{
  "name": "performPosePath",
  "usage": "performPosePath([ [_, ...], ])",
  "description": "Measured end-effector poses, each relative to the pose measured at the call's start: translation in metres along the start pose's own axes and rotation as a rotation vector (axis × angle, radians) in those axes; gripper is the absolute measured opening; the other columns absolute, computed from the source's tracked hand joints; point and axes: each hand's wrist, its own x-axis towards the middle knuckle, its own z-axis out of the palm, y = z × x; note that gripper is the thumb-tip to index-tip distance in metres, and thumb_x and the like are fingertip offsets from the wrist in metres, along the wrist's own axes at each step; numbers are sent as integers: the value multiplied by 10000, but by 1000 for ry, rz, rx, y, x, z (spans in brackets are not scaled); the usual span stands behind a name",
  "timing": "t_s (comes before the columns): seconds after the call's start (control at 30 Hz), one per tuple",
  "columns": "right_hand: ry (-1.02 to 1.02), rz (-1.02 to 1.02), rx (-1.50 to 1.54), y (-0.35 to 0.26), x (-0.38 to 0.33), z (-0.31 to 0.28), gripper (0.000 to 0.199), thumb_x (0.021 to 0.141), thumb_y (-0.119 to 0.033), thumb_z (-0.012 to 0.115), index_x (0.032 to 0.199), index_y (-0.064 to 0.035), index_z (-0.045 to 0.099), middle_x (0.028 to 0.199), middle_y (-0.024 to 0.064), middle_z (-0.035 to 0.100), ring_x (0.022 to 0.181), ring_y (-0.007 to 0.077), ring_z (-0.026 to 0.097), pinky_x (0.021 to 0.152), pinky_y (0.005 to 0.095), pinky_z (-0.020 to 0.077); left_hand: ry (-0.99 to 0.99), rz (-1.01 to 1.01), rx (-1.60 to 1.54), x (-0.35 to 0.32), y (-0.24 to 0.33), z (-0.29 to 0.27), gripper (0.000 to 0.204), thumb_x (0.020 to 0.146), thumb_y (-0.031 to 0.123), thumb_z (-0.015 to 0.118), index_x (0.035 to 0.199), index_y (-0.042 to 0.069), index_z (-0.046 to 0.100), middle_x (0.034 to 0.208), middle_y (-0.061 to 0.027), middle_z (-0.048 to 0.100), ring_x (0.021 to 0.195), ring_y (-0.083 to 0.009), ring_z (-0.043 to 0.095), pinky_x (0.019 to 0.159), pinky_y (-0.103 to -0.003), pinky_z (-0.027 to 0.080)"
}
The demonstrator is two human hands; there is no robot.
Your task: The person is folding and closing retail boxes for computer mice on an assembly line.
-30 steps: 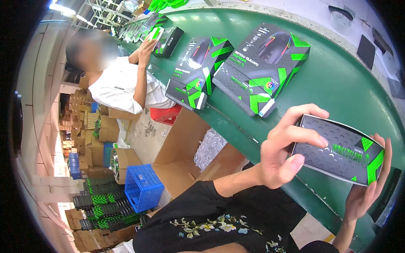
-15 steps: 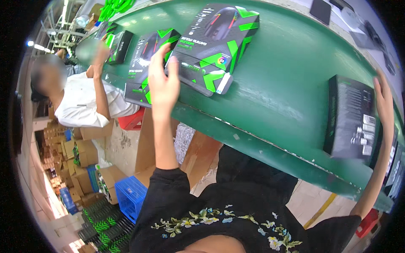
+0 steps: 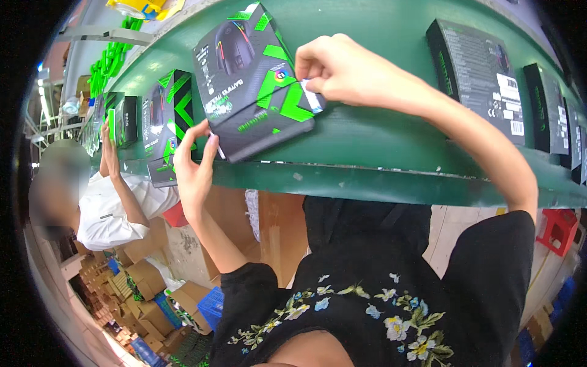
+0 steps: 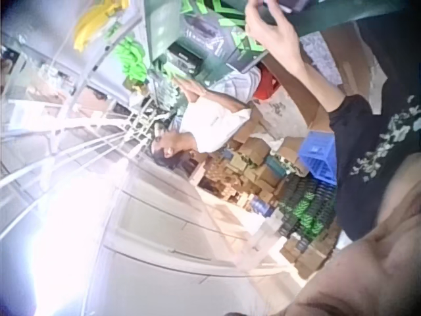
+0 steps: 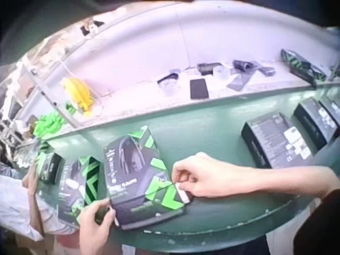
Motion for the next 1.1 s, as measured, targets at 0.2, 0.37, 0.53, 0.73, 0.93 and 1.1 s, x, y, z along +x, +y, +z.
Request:
performPosePath([
  [0.2, -93, 48, -91, -16, -28, -6, 90, 755, 39, 634, 813, 34, 565, 636, 105, 583, 602, 171, 582, 578, 302, 460, -91, -61, -219, -26, -1, -2, 192, 817, 41, 721, 985, -13, 646, 859, -48, 677, 856, -121, 620, 837, -266, 454],
  [0.37, -228, 164, 48, -4, -25, -14, 115, 793, 33, 645, 806, 19, 531, 639, 29, 568, 595, 79, 556, 553, 227, 425, -221, -39, -254, -21, -3, -3, 132, 813, 28, 702, 901, -14, 613, 822, -38, 643, 813, -123, 588, 808, -271, 448],
  [0.53, -259, 102, -38, 2, -23, -12, 133, 805, 44, 633, 803, 12, 504, 643, 43, 558, 584, 97, 554, 545, 251, 440, -238, -48, -223, -25, 1, 5, 91, 838, -28, 633, 860, -24, 544, 807, -35, 570, 798, -127, 534, 787, -251, 432],
  [0.73, -65, -43, -172, 2, -34, 0, 87, 792, 21, 594, 783, 30, 509, 608, 168, 514, 528, 301, 494, 534, 380, 374, 45, 20, -112, -39, 2, 22, 84, 852, -49, 574, 837, -10, 501, 882, -47, 559, 841, -144, 518, 835, -271, 413],
  [0.93, -309, 259, -4, -6, -19, -16, 96, 836, 5, 615, 805, 8, 524, 656, 77, 604, 546, 125, 595, 527, 279, 442, 145, 177, -51, -62, -7, 16, 106, 803, -80, 576, 825, -4, 506, 1010, -149, 597, 976, -258, 595, 899, -365, 446],
  [1.1, -693, 436, 102, -21, 4, -53, 155, 923, -116, 611, 894, 31, 571, 758, 69, 691, 693, 135, 674, 654, 264, 520, 129, -40, -643, -106, -37, 2, 167, 930, 114, 632, 908, 21, 495, 910, -111, 595, 838, -223, 600, 809, -356, 502],
])
